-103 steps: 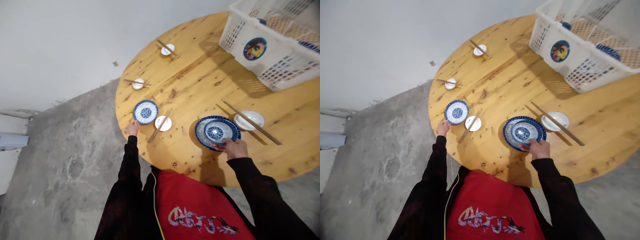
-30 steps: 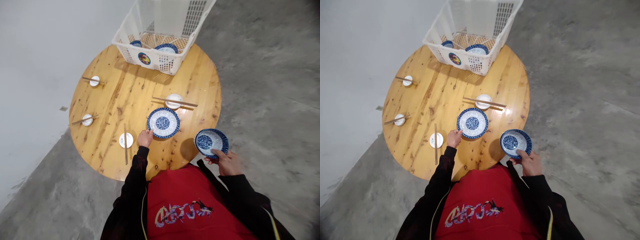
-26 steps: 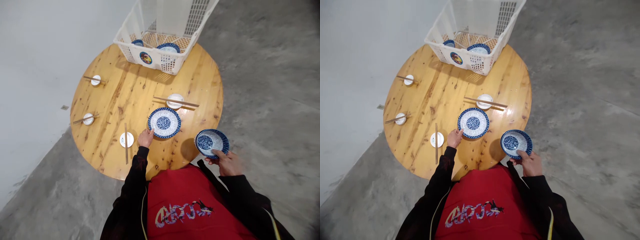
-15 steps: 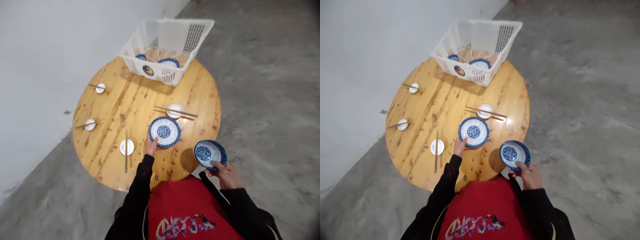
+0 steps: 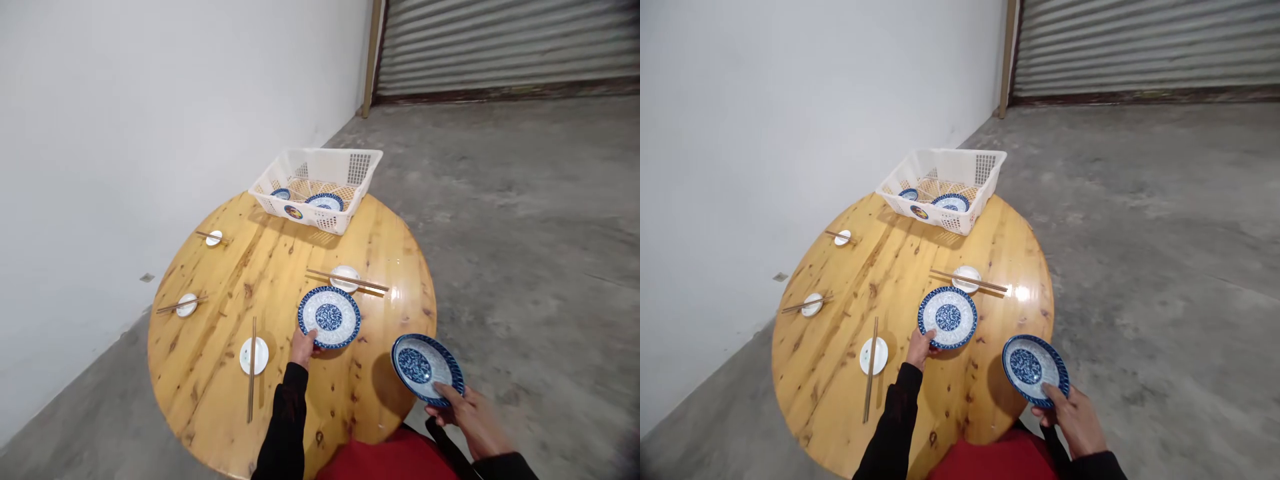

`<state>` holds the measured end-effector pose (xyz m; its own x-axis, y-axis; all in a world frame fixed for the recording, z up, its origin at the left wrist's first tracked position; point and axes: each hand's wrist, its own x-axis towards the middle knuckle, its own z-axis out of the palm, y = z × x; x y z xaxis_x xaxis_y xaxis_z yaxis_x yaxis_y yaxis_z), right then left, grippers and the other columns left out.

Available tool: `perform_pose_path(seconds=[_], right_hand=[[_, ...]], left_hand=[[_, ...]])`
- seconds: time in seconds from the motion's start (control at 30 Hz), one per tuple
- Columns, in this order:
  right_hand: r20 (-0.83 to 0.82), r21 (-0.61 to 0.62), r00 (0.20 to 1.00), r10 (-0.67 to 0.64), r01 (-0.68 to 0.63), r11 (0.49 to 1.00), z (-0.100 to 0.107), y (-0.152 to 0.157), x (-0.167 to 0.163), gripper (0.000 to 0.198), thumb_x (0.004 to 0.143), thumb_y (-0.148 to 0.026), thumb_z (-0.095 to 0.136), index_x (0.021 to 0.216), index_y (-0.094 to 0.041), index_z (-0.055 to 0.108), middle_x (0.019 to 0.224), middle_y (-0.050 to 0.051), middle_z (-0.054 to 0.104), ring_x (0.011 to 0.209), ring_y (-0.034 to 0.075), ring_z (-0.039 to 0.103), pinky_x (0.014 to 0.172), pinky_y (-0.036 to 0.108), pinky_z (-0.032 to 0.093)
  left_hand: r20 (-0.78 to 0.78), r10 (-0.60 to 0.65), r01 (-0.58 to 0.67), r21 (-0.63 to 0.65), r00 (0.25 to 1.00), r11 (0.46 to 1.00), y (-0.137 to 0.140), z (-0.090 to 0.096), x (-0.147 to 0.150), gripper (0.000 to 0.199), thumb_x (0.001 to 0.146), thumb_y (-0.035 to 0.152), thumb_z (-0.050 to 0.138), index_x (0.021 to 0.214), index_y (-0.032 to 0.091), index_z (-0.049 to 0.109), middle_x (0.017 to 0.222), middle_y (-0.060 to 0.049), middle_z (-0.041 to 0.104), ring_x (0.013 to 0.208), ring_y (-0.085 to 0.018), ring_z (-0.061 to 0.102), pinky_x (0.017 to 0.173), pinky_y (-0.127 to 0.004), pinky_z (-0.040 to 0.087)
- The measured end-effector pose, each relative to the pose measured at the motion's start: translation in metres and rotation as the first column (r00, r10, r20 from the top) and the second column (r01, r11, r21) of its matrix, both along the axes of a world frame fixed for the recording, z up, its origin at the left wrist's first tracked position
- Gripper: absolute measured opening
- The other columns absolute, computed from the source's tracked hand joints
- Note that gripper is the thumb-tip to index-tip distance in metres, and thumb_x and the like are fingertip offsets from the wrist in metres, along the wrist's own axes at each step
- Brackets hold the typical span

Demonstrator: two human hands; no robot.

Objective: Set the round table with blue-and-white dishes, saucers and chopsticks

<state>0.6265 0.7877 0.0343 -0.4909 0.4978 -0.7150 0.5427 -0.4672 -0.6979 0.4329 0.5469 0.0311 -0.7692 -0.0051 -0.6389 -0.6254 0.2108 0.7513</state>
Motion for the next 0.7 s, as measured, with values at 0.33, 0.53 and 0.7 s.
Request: perform_pose_path(seconds=[0.33, 0.53, 0.7], right_hand=[[-0.019, -0.028, 0.999, 0.028, -0.029, 0.999, 0.005, 0.013, -0.009, 0.027, 0.06, -0.039, 0.07, 0.069, -0.022, 0.052, 0.051, 0.005, 0.063, 0.045, 0.023, 0.064, 0.039, 0.03, 0.045], [-0.066, 0.079, 0.997, 0.038, -0.032, 0.996, 0.004, 0.009, -0.009, 0.028, 0.06, -0.043, 0.072, 0.066, -0.021, 0.054, 0.05, 0.002, 0.062, 0.042, 0.02, 0.06, 0.037, 0.028, 0.043], [-0.087, 0.037, 0.991, 0.099, -0.096, 0.995, 0.005, 0.02, -0.011, 0.027, 0.059, -0.04, 0.072, 0.064, -0.022, 0.053, 0.05, 0.001, 0.062, 0.041, 0.021, 0.06, 0.037, 0.028, 0.044]], left_hand=[[0.003, 0.035, -0.035, -0.112, 0.999, 0.993, 0.002, 0.003, -0.001, 0.008, 0.081, 0.02, 0.062, 0.079, 0.012, 0.065, 0.061, -0.004, 0.067, 0.05, -0.014, 0.061, 0.043, -0.021, 0.043], [-0.109, 0.082, -0.09, -0.064, 0.991, 0.994, -0.002, -0.009, 0.022, 0.015, 0.076, 0.028, 0.069, 0.079, 0.014, 0.066, 0.063, -0.005, 0.068, 0.056, -0.018, 0.062, 0.046, -0.025, 0.047], [-0.197, 0.113, -0.112, 0.017, 0.974, 0.994, -0.013, -0.007, 0.052, 0.025, 0.068, 0.037, 0.074, 0.078, 0.015, 0.067, 0.073, -0.007, 0.07, 0.077, -0.024, 0.067, 0.07, -0.035, 0.057]])
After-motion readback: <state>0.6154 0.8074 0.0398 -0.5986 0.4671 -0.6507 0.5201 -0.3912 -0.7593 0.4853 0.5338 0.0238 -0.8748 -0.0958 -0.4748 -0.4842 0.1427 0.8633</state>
